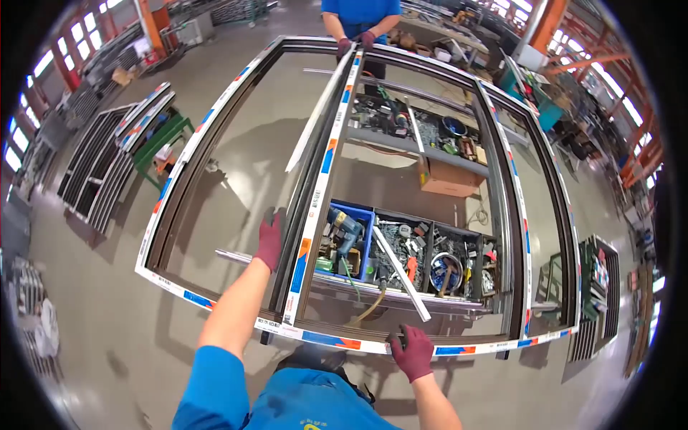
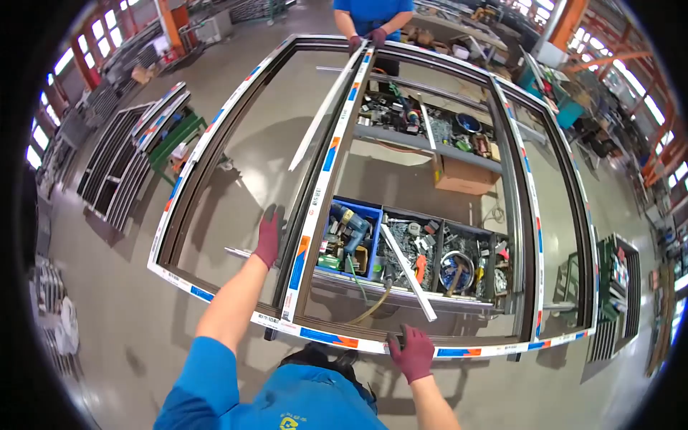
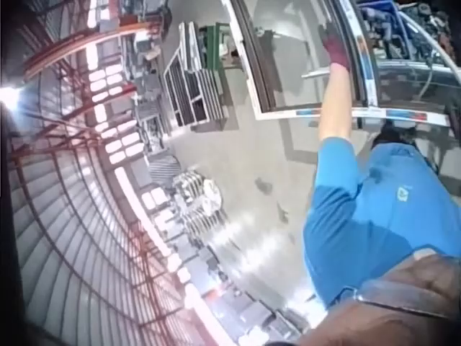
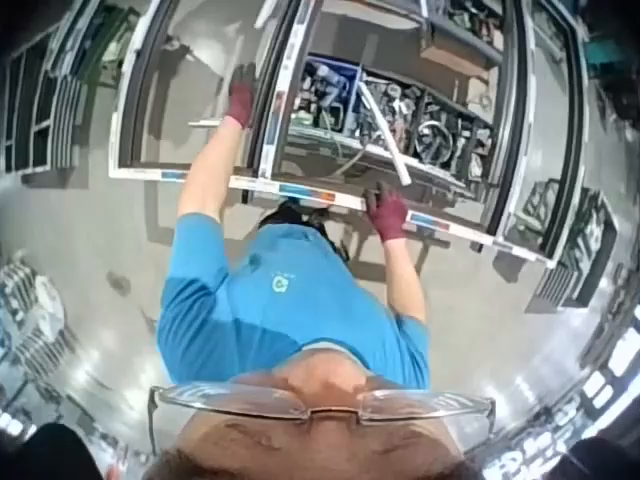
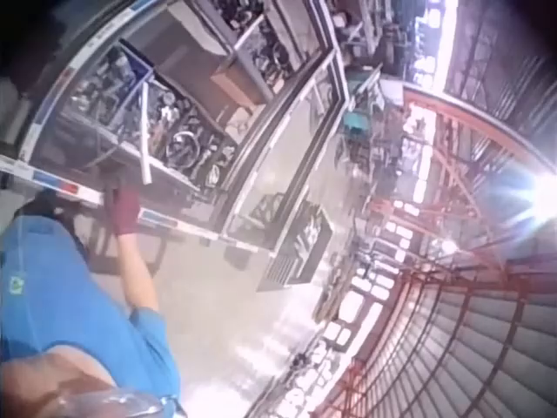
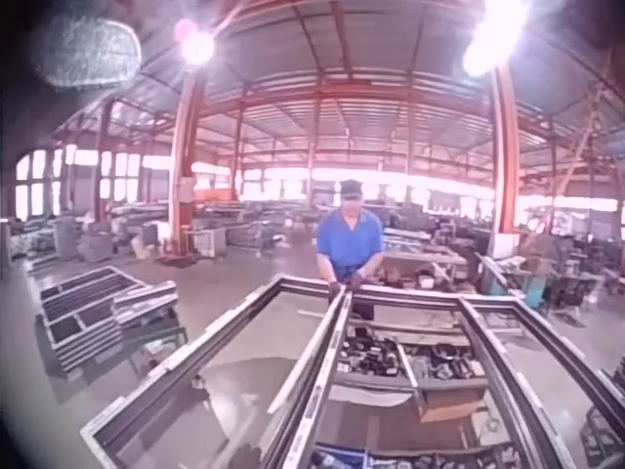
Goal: Assemble aluminum window frames by joining profile sections, using an electric drill to secure them with screws, and hammering components into place.
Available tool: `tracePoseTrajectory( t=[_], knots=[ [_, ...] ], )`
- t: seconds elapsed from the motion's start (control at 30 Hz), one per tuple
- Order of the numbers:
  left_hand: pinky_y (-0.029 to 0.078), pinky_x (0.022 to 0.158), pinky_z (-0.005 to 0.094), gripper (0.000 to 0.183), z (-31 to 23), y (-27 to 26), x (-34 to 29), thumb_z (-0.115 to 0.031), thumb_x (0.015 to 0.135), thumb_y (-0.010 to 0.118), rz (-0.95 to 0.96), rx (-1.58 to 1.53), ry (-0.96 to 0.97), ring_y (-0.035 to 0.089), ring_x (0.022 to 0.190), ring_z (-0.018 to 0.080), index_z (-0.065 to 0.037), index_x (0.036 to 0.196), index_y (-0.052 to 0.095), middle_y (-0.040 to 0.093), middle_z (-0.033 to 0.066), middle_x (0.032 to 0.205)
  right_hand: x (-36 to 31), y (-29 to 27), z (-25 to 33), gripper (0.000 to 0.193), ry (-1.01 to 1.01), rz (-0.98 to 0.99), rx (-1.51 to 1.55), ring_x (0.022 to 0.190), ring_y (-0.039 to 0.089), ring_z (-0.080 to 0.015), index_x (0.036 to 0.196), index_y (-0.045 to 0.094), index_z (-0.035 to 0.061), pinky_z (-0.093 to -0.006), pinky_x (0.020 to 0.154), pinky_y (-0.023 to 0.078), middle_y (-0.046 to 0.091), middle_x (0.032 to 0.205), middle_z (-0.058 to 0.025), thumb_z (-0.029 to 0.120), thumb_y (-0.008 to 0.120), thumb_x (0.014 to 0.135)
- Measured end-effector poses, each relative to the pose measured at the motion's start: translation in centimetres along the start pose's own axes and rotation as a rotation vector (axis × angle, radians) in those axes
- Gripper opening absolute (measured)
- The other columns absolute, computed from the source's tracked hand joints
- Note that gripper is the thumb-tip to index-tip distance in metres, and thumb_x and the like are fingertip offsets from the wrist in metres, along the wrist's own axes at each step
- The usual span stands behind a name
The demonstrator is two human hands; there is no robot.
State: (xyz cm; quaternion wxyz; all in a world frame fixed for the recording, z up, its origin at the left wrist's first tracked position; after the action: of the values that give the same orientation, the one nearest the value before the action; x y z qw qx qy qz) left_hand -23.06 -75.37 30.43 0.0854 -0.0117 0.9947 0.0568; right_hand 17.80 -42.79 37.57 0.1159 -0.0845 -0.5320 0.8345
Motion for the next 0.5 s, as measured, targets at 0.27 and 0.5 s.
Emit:
tracePoseTrajectory(
  t=[0.27,0.5],
  knots=[
    [0.041,0.117,0.0373,0.066,1.7,3.7,12.1,-0.037,0.107,0.064,-0.092,-0.05,0.025,0.056,0.137,0.0274,-0.004,0.161,0.044,0.061,0.0208,0.148,0.7,-0.3,-0.4,0.048,0.015,0.024,-0.005,0.101,0.068,-0.0373,0.121,0.07,0.0074,-0.0484,0.086,0.054,0.073,0.11,-0.0139,0.036,0.08,0.083],
    [0.043,0.115,0.0371,0.054,5.0,9.7,18.6,-0.033,0.11,0.058,-0.011,0.099,0.186,0.06,0.135,0.0289,-0.003,0.155,0.052,0.063,0.0196,0.147,1.6,-0.6,0.3,0.052,0.042,0.15,-0.036,0.101,0.068,-0.0363,0.126,0.07,0.006,-0.0479,0.086,0.054,0.073,0.11,-0.0137,0.034,0.077,0.083]
  ],
)
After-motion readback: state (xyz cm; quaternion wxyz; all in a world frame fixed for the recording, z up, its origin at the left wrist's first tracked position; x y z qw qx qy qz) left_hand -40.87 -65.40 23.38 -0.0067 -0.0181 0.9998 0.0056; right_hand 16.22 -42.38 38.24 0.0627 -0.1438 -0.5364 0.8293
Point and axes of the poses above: each hand's wrist, its own x-axis towards the middle knuckle, its own y-axis out of the palm, z = x × y, the point moved 4 cm from there along x, towards the middle knuckle
